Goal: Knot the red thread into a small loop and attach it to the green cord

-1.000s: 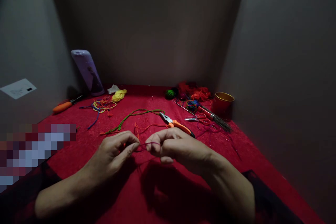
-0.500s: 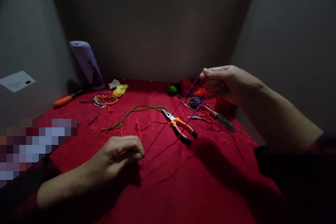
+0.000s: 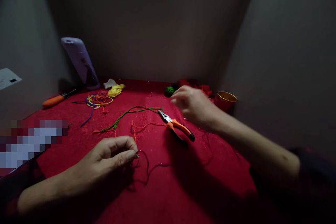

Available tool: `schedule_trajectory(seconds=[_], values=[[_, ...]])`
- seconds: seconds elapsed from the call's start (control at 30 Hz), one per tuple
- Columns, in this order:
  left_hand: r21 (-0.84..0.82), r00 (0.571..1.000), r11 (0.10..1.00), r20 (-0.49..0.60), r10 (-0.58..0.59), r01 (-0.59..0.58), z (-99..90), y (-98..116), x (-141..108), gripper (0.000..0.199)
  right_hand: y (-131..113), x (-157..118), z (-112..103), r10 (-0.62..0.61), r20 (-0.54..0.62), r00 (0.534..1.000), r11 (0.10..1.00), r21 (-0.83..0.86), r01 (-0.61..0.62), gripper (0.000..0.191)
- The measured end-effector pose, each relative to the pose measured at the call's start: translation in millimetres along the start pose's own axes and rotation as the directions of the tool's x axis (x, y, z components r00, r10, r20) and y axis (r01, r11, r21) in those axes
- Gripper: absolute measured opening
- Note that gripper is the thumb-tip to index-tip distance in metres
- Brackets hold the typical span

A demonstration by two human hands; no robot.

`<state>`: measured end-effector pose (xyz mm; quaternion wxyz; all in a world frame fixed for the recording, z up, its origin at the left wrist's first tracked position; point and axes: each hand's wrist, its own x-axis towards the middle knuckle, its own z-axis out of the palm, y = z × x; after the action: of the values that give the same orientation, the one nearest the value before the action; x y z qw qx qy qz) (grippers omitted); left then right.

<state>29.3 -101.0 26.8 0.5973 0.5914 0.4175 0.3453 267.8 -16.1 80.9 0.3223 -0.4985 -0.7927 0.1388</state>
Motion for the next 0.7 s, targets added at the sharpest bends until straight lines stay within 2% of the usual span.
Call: schedule_trajectory(seconds=[0.03, 0.07, 0.1, 0.13, 0.17, 0.2, 0.27, 0.37, 0.5, 0.7], values=[[-0.005, 0.999, 0.999, 0.036, -0.034, 0.035, -0.2, -0.1, 0.2, 0.015, -16.3, -11.9, 11.6, -0.006, 0.086, 0.996, 0.998, 0.057, 0.001, 0.014], [-0.015, 0.995, 0.998, 0.071, -0.065, 0.066, -0.7, 0.3, 0.1, 0.016, -30.2, -23.6, 22.1, 0.052, 0.295, 0.954, 0.970, 0.212, -0.119, 0.023], [-0.019, 0.990, 0.995, 0.103, -0.091, 0.094, -1.2, 1.1, -0.1, 0.016, -40.9, -34.3, 31.3, 0.084, 0.494, 0.865, 0.907, 0.321, -0.272, 0.033], [-0.038, 0.988, 0.993, 0.110, -0.105, 0.110, -1.9, 2.1, -0.4, 0.017, -47.9, -43.3, 39.1, 0.082, 0.618, 0.782, 0.837, 0.384, -0.390, 0.041], [-0.051, 0.988, 0.992, 0.112, -0.111, 0.117, -2.4, 3.2, -0.6, 0.018, -51.2, -50.2, 45.4, 0.060, 0.680, 0.731, 0.779, 0.426, -0.460, 0.042], [-0.053, 0.987, 0.992, 0.113, -0.112, 0.118, -2.9, 4.0, -0.7, 0.019, -51.6, -55.0, 50.4, 0.046, 0.701, 0.712, 0.744, 0.451, -0.492, 0.038], [-0.035, 0.988, 0.992, 0.108, -0.113, 0.117, -3.6, 4.5, -0.1, 0.020, -47.0, -59.4, 57.1, 0.034, 0.650, 0.759, 0.735, 0.498, -0.460, 0.023], [-0.032, 0.988, 0.990, 0.082, -0.134, 0.137, -4.0, 1.2, 1.8, 0.019, -38.5, -60.0, 63.1, 0.028, 0.556, 0.831, 0.730, 0.557, -0.397, 0.024], [-0.079, 0.986, 0.985, 0.065, -0.152, 0.157, -2.9, -4.4, 4.3, 0.013, -33.5, -63.0, 70.2, 0.051, 0.508, 0.860, 0.688, 0.606, -0.399, 0.026], [-0.031, 0.989, 0.989, -0.004, -0.145, 0.145, -1.9, -4.5, 7.8, 0.009, -29.4, -67.3, 76.5, 0.063, 0.456, 0.888, 0.707, 0.607, -0.362, 0.023]])
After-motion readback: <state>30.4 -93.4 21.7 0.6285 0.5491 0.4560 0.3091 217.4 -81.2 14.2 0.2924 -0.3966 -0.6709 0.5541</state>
